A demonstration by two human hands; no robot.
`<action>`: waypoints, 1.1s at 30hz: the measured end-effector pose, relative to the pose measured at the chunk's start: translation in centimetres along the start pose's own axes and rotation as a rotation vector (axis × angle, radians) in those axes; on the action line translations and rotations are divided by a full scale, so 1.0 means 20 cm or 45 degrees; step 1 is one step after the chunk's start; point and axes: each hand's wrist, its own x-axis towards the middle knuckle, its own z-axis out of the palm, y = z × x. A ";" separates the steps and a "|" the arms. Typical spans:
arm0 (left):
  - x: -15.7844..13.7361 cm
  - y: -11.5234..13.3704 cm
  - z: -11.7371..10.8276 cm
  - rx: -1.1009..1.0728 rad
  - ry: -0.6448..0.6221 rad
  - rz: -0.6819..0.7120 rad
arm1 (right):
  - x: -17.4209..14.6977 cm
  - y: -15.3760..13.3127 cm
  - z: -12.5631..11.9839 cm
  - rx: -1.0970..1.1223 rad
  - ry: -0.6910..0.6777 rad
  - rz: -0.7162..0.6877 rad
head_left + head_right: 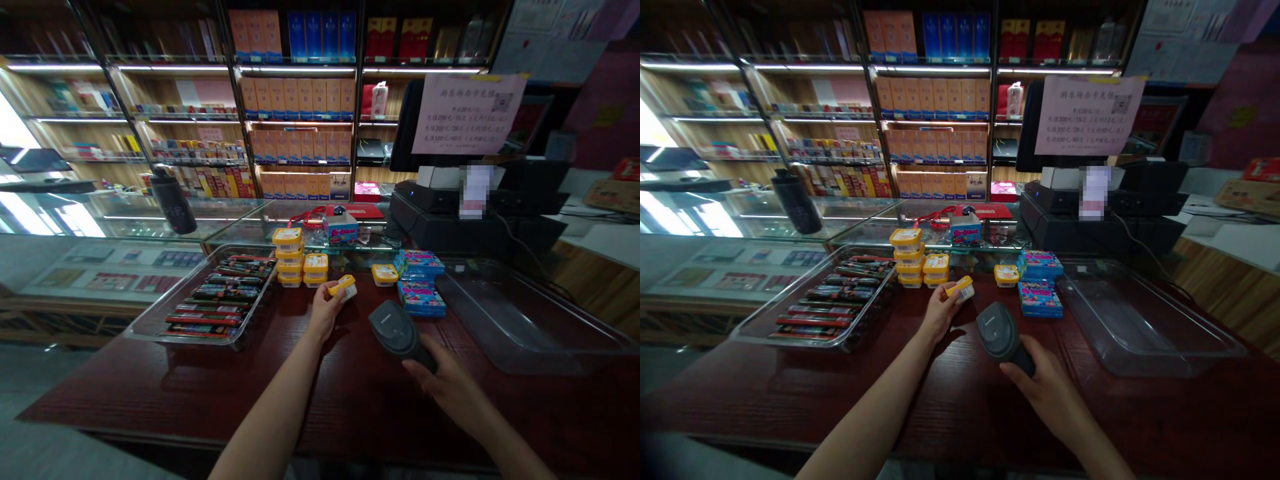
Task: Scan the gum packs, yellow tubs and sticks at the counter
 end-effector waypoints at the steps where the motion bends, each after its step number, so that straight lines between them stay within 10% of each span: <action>1: -0.01 0.00 0.00 0.015 0.004 0.012 | 0.01 0.03 -0.01 -0.146 0.044 -0.057; 8: -0.03 -0.01 -0.01 0.155 -0.097 0.101 | 0.04 0.31 -0.05 -0.890 0.229 -0.407; 16: 0.02 -0.03 0.09 0.239 0.049 0.119 | 0.01 0.40 -0.03 -0.870 0.256 -0.491; 33: 0.47 -0.17 0.48 0.363 -0.231 0.248 | 0.04 0.43 -0.04 -0.942 0.284 -0.479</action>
